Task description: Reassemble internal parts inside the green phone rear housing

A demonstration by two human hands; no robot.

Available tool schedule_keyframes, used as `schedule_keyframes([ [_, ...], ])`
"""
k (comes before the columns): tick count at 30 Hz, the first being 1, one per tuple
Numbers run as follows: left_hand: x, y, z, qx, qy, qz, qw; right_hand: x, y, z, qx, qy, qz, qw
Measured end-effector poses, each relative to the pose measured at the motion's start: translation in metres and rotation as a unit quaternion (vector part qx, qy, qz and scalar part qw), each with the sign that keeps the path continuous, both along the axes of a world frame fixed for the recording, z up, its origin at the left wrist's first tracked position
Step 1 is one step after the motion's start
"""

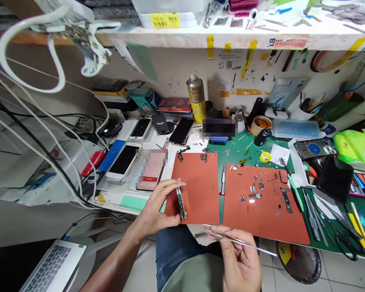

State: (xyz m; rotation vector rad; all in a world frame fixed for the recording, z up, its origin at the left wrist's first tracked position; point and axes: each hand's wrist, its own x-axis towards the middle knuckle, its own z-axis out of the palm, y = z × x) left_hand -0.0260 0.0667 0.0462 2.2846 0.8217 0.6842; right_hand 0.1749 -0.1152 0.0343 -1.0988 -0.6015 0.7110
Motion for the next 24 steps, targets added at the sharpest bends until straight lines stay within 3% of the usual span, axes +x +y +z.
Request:
schedule_keyframes([
  [5,-0.002,0.001,-0.002,-0.001,-0.004,-0.005,1.000,-0.016,0.014,0.015,0.016,-0.056,-0.005,0.998],
  [12,0.002,0.000,0.001,0.001,0.005,0.000,1.000,-0.033,0.042,0.032,0.061,-0.020,-0.005,0.998],
  [24,0.047,-0.003,-0.009,-0.030,0.061,-0.049,0.996,0.006,0.043,0.011,-0.080,0.027,-0.091,0.992],
])
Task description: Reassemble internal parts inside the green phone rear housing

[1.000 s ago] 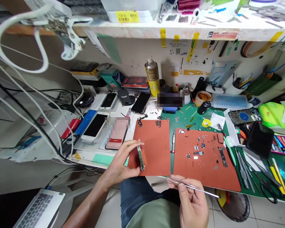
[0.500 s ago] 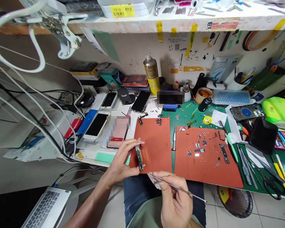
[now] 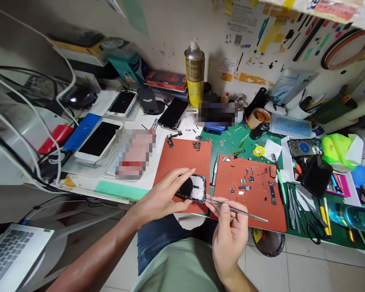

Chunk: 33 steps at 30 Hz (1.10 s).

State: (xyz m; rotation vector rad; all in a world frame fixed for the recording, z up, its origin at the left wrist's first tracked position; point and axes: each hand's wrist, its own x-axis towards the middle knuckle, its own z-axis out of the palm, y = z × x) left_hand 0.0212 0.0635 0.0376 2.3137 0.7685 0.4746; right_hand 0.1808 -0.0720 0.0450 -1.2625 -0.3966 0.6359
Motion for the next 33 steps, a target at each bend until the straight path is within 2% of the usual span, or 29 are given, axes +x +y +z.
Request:
schedule_keyframes([
  [4,0.004,0.001,-0.004,0.027,-0.022,-0.006,0.999,0.004,-0.001,-0.005,-0.020,-0.002,-0.018,1.000],
  [11,-0.006,0.012,-0.022,-0.054,0.000,0.004,0.999,0.008,0.001,-0.005,-0.050,0.008,-0.014,0.999],
  [14,-0.012,0.014,-0.025,-0.079,-0.002,0.015,0.997,0.012,-0.001,-0.002,-0.061,0.014,0.007,0.998],
  [19,-0.020,0.012,-0.012,-0.060,-0.014,0.013,0.998,0.027,-0.012,0.005,-0.070,0.003,0.052,0.996],
  [25,-0.028,0.004,0.008,-0.003,-0.003,-0.015,1.000,0.029,-0.013,0.005,-0.174,0.043,0.106,0.978],
  [28,-0.028,-0.002,0.013,0.018,0.011,-0.031,0.999,0.024,-0.010,0.003,-0.224,0.097,0.164,0.956],
  [33,-0.032,-0.010,0.015,0.005,0.001,-0.031,0.999,0.020,-0.008,0.008,-0.223,0.136,0.213,0.941],
])
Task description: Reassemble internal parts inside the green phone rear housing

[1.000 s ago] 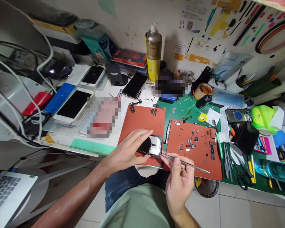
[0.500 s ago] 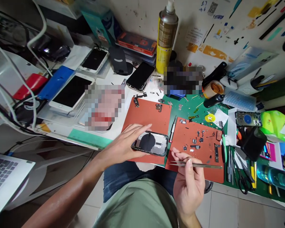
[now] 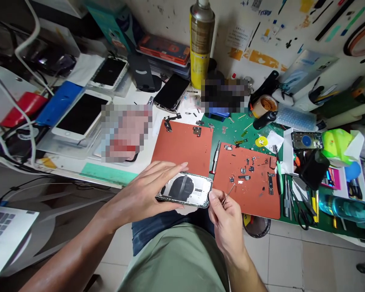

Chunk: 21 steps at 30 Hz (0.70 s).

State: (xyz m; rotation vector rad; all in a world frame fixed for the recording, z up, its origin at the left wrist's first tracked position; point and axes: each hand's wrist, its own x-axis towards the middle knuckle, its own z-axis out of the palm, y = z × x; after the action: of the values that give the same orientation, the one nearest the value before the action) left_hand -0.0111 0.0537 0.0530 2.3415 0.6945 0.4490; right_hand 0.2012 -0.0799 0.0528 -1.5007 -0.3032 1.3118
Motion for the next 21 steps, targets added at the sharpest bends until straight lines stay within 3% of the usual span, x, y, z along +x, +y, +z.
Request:
schedule_keyframes([
  [8,-0.027,-0.006,-0.008,-0.144,-0.053,0.105,0.982,0.004,-0.001,0.004,-0.009,0.084,0.010,0.996],
  [16,-0.033,-0.017,-0.013,-0.174,-0.128,0.129,0.968,0.000,-0.004,0.000,-0.035,0.099,-0.005,0.994],
  [21,-0.035,-0.017,-0.013,-0.158,-0.118,0.129,0.972,-0.002,-0.003,-0.002,-0.036,0.085,0.002,0.996],
])
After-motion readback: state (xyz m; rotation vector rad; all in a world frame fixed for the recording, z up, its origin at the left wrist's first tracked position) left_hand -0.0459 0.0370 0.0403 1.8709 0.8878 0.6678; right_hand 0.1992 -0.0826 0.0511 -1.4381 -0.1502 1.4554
